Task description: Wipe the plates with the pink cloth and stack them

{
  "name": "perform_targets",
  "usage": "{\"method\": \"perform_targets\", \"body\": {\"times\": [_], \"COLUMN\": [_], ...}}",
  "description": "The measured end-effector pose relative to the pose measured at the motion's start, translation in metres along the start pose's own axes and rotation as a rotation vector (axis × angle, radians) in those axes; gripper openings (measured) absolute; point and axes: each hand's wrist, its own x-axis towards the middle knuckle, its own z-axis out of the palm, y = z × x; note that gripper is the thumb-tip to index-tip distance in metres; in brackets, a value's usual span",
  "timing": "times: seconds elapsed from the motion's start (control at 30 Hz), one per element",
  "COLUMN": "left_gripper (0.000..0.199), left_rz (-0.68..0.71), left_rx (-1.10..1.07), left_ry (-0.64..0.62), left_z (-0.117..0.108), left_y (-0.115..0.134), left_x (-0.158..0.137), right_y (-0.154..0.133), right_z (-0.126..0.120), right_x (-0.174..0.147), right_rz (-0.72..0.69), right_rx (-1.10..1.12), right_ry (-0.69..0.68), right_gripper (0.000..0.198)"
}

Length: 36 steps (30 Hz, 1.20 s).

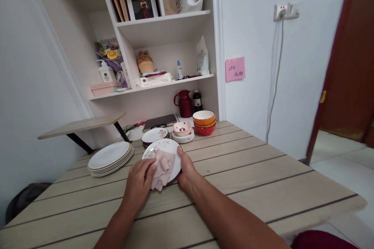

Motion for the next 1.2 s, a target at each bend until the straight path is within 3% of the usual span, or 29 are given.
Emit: {"method": "perform_targets", "body": {"times": [0.27,0.43,0.6,0.73,0.8,1.03,1.2], "left_gripper": [0.044,0.051,0.050,0.043,0.039,0.033,0.034], "left_rz": [0.119,0.202,0.078,-0.131,-0.166,0.226,0.333], "left_rx": [-0.102,-0.061,0.183,0.347,0.398,0.265,0.197], "left_ry": [-0.229,-0.226,-0.092,-0.057,-0.062,-0.087,0.007], "left_z": [0.014,0.013,0.007,0.003,0.006,0.033,0.031], "left_y": [0.010,0.017,0.013,0.002,0.001,0.029,0.032], "left_x": [-0.005,-0.006,-0.001,0.001,0.000,-0.012,-0.011], "right_y": [-0.003,0.006,0.014,0.012,0.009,-0.006,0.001], "right_z": [0.001,0.003,0.007,0.006,0.004,0.000,0.004], "right_x": [-0.004,-0.007,-0.006,-0.003,-0.002,-0.003,-0.010], "right_rz": [-0.003,0.048,0.027,0.028,0.019,0.057,0.119], "right_rx": [-0.064,-0.154,-0.168,-0.147,-0.122,-0.037,-0.058], "right_ry": [0.026,-0.037,-0.065,-0.007,0.032,-0.014,-0.111], "right_gripper": [0.049,0.039,0.031,0.040,0.044,0.052,0.053]}}
